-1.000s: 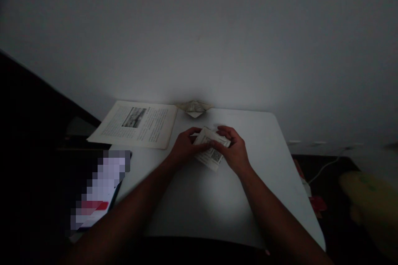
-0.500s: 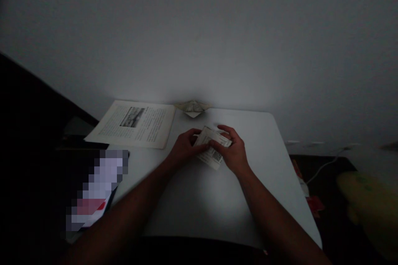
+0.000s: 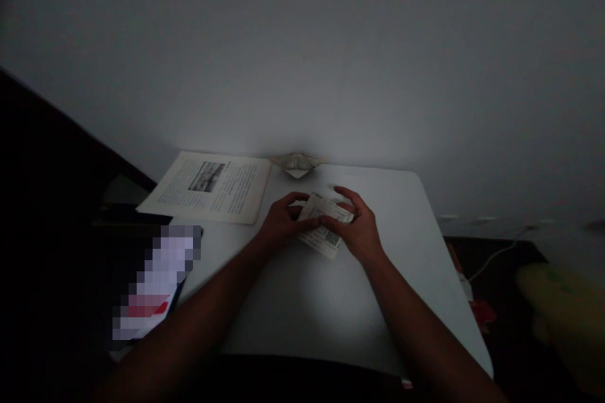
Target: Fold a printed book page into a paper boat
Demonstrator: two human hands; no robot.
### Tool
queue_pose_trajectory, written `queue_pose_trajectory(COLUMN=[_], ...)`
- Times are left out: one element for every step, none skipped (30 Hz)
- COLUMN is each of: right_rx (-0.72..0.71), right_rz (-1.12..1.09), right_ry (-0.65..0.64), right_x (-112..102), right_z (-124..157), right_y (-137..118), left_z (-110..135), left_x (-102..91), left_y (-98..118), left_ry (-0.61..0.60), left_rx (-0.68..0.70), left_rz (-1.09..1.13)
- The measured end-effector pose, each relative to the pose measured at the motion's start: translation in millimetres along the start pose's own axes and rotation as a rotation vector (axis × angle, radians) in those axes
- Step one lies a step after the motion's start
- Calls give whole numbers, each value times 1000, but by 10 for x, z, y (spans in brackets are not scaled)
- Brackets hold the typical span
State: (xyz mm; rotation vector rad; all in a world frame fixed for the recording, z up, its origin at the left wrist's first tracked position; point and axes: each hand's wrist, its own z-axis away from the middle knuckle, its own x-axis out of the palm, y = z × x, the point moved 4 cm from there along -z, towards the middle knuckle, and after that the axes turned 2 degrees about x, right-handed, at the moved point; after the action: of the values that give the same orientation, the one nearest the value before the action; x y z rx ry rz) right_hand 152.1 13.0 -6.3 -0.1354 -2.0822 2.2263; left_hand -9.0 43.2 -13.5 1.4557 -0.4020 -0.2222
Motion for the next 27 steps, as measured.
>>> queue_pose_trajectory(right_rx=[12,19,21,17,10,2,-2,-2,0,3,6,6,4,1,-1,-2,-2,-1,1,1,0,-1,-2,-4,-4,-4,-3], right_rz=[-17,-37,-55,-71,-86,-101,-115,-124,-129,-130,-125,-117,-112,-111,-114,-120,-129,-139,-150,-160,-169,-174,-174,-170,-163,-155,-149], right_ry=[-7,-12,-14,-12,-5,4,14,22,28,31,30,26,22,18,16,19,25,32,37,43,48,51,53,55,55,55,55], right_x=[-2,-3,-3,-4,-6,-9,-12,-13,-15,-14,-11,-6,1,8,15,19,21,20,19,15,11,7,2,-2,-5,-7,-9], right_z=[2,5,6,6,6,4,1,-2,-6,-9,-12,-14,-15,-16,-17,-17,-18,-19,-21,-22,-24,-25,-26,-25,-24,-22,-20], right_y=[3,8,14,21,29,38,48,59,69,78,84,88,89,87,86,84,83,84,85,86,87,89,89,90,90,91,91], left_z=[2,3,5,7,8,9,9,9,9,9,9,10,11,13,15,16,18,20,22,24,26,28,30,32,34,36,37], left_x=[-4,-6,-8,-9,-12,-14,-16,-15,-13,-7,0,5,9,11,9,5,-1,-7,-14,-20,-24,-26,-26,-25,-23,-22,-21], left_y=[5,10,15,21,26,31,36,40,46,51,55,60,63,65,66,65,64,62,60,60,61,64,68,71,74,75,75], left_ry=[-8,-17,-27,-32,-30,-20,-4,13,31,44,53,58,60,58,55,53,53,56,63,74,85,96,106,113,118,121,122], left_rx=[-8,-17,-24,-26,-23,-14,-4,9,21,31,38,43,45,45,44,42,40,39,39,42,48,58,68,77,83,86,87], left_rz=[-7,-16,-21,-24,-28,-37,-51,-69,-89,-106,-117,-119,-115,-106,-94,-84,-79,-81,-88,-98,-105,-108,-108,-106,-107,-111,-116])
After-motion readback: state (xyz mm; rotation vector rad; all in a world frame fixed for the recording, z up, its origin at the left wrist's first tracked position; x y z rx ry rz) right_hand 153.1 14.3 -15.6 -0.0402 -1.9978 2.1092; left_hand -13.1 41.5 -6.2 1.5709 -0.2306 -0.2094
